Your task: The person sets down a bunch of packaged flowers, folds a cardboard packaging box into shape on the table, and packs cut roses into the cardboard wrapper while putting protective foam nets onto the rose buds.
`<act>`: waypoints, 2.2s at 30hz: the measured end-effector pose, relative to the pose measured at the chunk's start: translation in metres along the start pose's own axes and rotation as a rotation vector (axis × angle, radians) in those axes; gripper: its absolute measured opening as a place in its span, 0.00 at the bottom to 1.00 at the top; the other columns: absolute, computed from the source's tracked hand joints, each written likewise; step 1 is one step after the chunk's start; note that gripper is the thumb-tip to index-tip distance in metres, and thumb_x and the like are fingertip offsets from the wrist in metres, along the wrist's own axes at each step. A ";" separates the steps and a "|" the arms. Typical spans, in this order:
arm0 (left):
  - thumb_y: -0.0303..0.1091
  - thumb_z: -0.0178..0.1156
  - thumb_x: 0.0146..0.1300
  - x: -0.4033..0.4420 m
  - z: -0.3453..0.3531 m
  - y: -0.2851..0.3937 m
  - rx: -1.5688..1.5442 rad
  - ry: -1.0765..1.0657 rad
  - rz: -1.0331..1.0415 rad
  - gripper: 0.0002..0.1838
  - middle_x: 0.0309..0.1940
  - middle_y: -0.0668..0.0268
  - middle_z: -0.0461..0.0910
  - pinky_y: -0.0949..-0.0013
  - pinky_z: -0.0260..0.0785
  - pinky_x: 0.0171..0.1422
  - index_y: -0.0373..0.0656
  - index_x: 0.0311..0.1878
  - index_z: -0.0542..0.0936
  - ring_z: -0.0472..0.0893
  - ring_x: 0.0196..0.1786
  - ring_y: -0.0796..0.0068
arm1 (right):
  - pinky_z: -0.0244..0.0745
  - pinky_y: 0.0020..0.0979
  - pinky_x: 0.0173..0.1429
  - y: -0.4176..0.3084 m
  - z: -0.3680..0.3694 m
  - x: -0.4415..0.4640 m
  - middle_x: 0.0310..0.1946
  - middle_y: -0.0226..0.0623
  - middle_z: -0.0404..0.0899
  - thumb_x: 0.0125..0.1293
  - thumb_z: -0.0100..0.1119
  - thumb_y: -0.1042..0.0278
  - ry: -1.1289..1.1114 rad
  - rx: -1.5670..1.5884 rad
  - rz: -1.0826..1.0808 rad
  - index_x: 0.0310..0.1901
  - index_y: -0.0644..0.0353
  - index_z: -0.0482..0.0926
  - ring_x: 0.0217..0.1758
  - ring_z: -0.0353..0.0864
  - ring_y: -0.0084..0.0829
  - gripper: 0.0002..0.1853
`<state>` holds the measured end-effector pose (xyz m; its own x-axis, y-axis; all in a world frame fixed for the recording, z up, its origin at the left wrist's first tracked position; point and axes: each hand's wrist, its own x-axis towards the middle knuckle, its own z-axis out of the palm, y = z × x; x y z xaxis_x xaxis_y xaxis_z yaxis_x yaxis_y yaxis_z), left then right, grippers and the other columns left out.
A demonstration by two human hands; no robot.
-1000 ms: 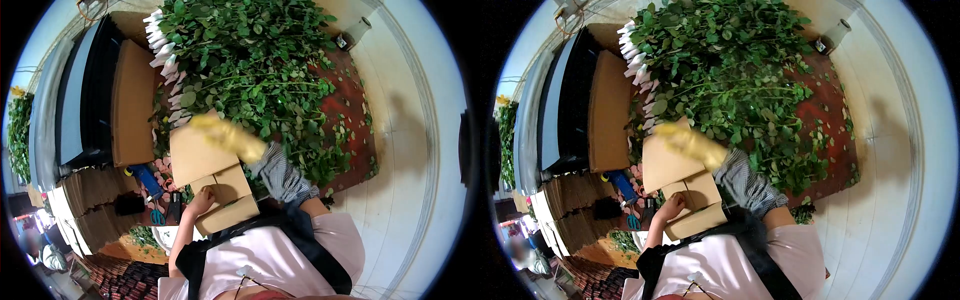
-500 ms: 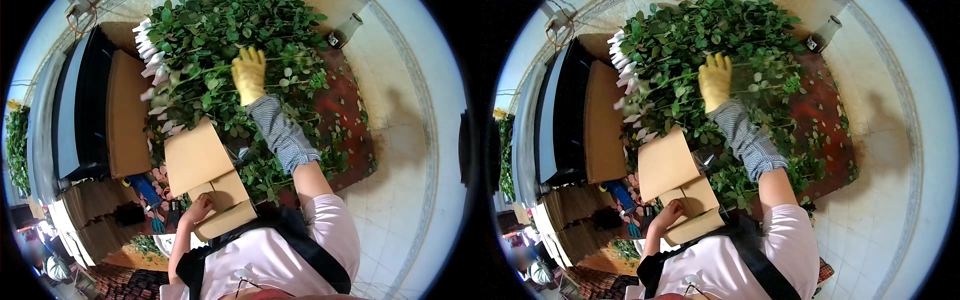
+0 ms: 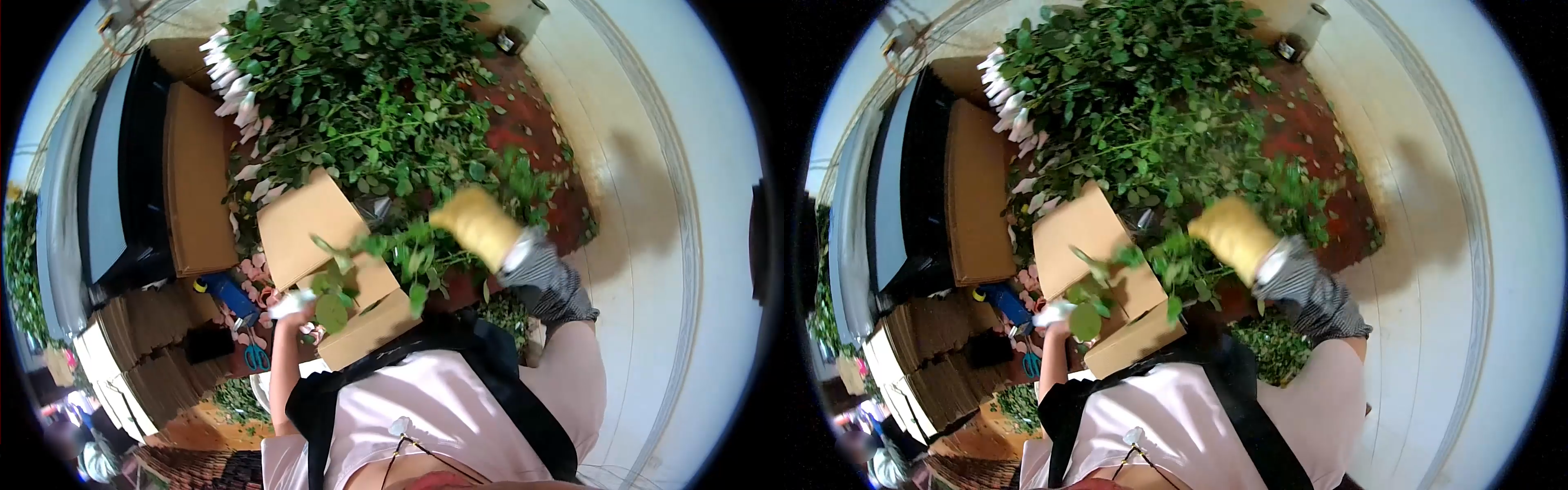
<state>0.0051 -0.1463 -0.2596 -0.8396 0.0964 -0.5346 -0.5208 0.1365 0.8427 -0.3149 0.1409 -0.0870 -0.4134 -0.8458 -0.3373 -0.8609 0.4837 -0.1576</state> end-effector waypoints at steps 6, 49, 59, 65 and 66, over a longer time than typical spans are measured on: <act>0.45 0.54 0.76 -0.022 0.002 0.032 -0.095 -0.087 -0.121 0.20 0.52 0.60 0.81 0.67 0.72 0.55 0.39 0.57 0.80 0.79 0.53 0.70 | 0.80 0.36 0.46 -0.035 0.105 -0.031 0.35 0.32 0.85 0.63 0.62 0.70 -0.522 -0.312 0.201 0.38 0.51 0.86 0.42 0.85 0.31 0.05; 0.25 0.69 0.46 -0.039 0.059 0.086 1.080 0.707 0.347 0.31 0.49 0.56 0.76 0.55 0.72 0.56 0.44 0.58 0.76 0.76 0.52 0.50 | 0.77 0.44 0.55 -0.023 0.148 -0.048 0.35 0.44 0.84 0.50 0.60 0.85 0.238 0.235 0.113 0.39 0.56 0.87 0.41 0.82 0.46 0.16; 0.19 0.63 0.58 -0.031 0.059 0.044 0.379 0.478 0.339 0.20 0.44 0.57 0.74 0.61 0.72 0.54 0.44 0.54 0.83 0.76 0.48 0.55 | 0.71 0.41 0.69 0.025 0.009 0.057 0.66 0.40 0.75 0.72 0.56 0.58 0.112 0.449 0.051 0.69 0.52 0.69 0.65 0.76 0.41 0.25; 0.24 0.67 0.56 -0.029 0.057 0.047 0.519 0.537 0.302 0.18 0.46 0.57 0.74 0.55 0.70 0.57 0.49 0.52 0.86 0.74 0.50 0.52 | 0.77 0.42 0.58 0.032 0.004 0.255 0.46 0.41 0.85 0.68 0.59 0.67 0.641 0.147 -0.033 0.47 0.56 0.84 0.50 0.82 0.44 0.10; 0.24 0.67 0.56 -0.030 0.056 0.046 0.518 0.544 0.295 0.18 0.46 0.57 0.74 0.55 0.70 0.57 0.49 0.52 0.86 0.74 0.50 0.52 | 0.75 0.42 0.61 0.049 0.031 0.290 0.43 0.41 0.85 0.68 0.58 0.66 0.787 -0.188 0.030 0.43 0.55 0.84 0.50 0.82 0.42 0.08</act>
<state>0.0151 -0.0879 -0.2084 -0.9582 -0.2757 -0.0758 -0.2403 0.6328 0.7361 -0.4674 -0.0740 -0.2213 -0.4647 -0.7774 0.4239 -0.8525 0.5222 0.0231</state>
